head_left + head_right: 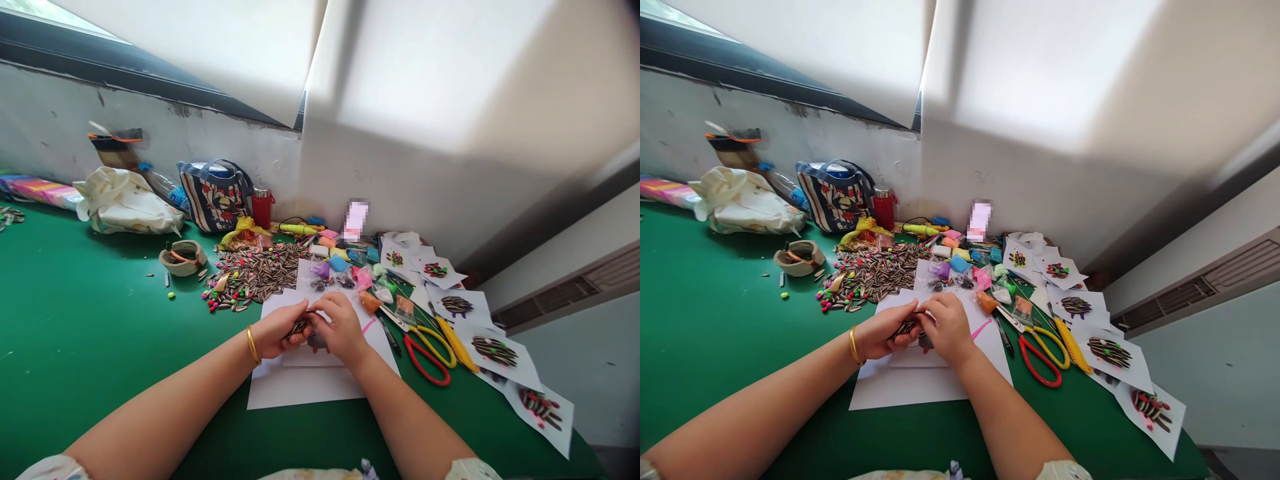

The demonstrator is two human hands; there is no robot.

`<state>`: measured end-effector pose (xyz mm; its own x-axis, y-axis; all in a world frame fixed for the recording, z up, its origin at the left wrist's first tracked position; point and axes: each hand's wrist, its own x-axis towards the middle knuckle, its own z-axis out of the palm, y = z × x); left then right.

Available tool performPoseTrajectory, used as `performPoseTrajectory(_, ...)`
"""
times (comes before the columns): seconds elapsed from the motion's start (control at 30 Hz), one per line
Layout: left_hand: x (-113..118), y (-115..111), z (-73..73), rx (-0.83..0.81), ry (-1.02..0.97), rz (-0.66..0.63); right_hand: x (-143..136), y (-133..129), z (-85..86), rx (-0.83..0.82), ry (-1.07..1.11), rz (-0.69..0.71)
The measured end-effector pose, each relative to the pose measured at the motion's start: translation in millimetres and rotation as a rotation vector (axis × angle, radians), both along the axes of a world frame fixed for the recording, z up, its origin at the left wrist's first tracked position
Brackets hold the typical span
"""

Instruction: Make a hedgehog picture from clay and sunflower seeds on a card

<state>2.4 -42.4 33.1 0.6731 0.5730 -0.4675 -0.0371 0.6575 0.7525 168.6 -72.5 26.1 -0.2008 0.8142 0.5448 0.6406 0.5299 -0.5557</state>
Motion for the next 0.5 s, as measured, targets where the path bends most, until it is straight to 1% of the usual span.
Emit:
performPoseTrajectory(0.07, -2.1, 2.1, 0.5, 0.043, -0.034, 0.039, 1.8, 0.9, -1.4, -0.025, 0.064, -0.022)
performPoseTrajectory(0.2, -5.5, 4.5, 2.5, 0.096, -0.082, 0.077, 3.8, 0.1, -1.3, -0.085, 0.111, -0.002)
performPoseTrajectory(0.3, -6.2, 5.2, 2.1, 0.143, -0.094, 0.147, 4.0, -2.8, 1.4, -0.154, 0.129, 0.033)
performPoseTrajectory(0.4, -5.4, 5.6, -0.3, 0.206, -0.051, 0.184, 2.7, -4.8, 2.4, -0.245, 0.147, 0.057)
performPoseTrajectory(0.5, -4.6, 6.6, -2.3, 0.276, 0.029, 0.184, 2.2, -3.6, -0.7, -0.269, 0.163, 0.043)
